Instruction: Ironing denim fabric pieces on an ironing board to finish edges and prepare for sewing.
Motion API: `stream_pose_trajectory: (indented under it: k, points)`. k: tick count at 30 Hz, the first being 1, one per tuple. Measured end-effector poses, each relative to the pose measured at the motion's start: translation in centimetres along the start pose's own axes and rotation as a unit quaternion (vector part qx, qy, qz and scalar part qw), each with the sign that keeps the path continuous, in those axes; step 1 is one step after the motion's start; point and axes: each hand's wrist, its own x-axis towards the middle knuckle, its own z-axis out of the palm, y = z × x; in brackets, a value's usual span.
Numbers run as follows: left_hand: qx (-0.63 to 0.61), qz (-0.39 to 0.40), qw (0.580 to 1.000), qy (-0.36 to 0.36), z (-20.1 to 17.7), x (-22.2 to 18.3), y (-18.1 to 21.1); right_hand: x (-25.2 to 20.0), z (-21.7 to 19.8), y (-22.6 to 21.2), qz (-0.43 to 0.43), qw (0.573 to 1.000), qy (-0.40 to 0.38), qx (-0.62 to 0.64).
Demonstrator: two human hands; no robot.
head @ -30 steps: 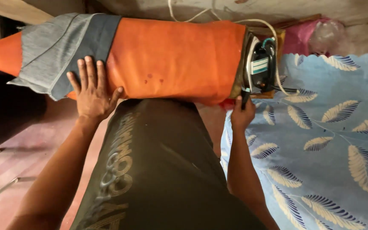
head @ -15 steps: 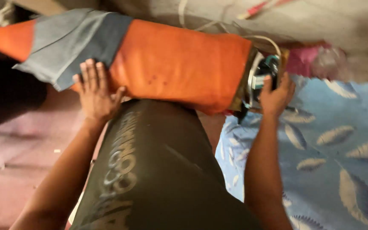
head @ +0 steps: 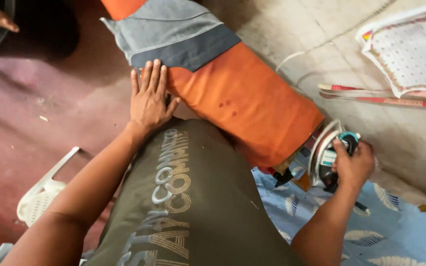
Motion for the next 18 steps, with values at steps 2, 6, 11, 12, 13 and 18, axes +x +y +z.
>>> stream_pose_trajectory:
  k: [2, 6, 11, 12, 13, 18]
  points:
    - [0.001, -0.002, 1.000, -0.004, 0.0, 0.0, -0.3, 0.5, 0.6, -3.4, -0.084, 0.995, -0.017, -0.054]
    - [0.000, -0.010, 1.000, -0.028, 0.1, 0.3, -0.4, -2.6, 2.6, -17.8, -0.194, 0.970, -0.104, -0.100]
    - [-0.001, -0.010, 0.999, -0.034, 0.3, 0.2, -0.5, -4.2, 12.5, -28.8, -0.401, 0.898, -0.178, -0.042]
    - [-0.002, -0.005, 0.999, -0.032, 0.3, 0.1, -0.6, -4.6, 14.4, -30.9, -0.447, 0.870, -0.184, -0.096]
    - [-0.003, -0.008, 0.999, -0.033, 0.1, 0.2, -0.4, -4.8, 16.2, -31.7, -0.448, 0.869, -0.186, -0.097]
    - [-0.008, -0.013, 1.000, -0.021, -0.1, -0.4, -0.5, -6.1, 20.5, -34.2, -0.514, 0.832, -0.182, -0.105]
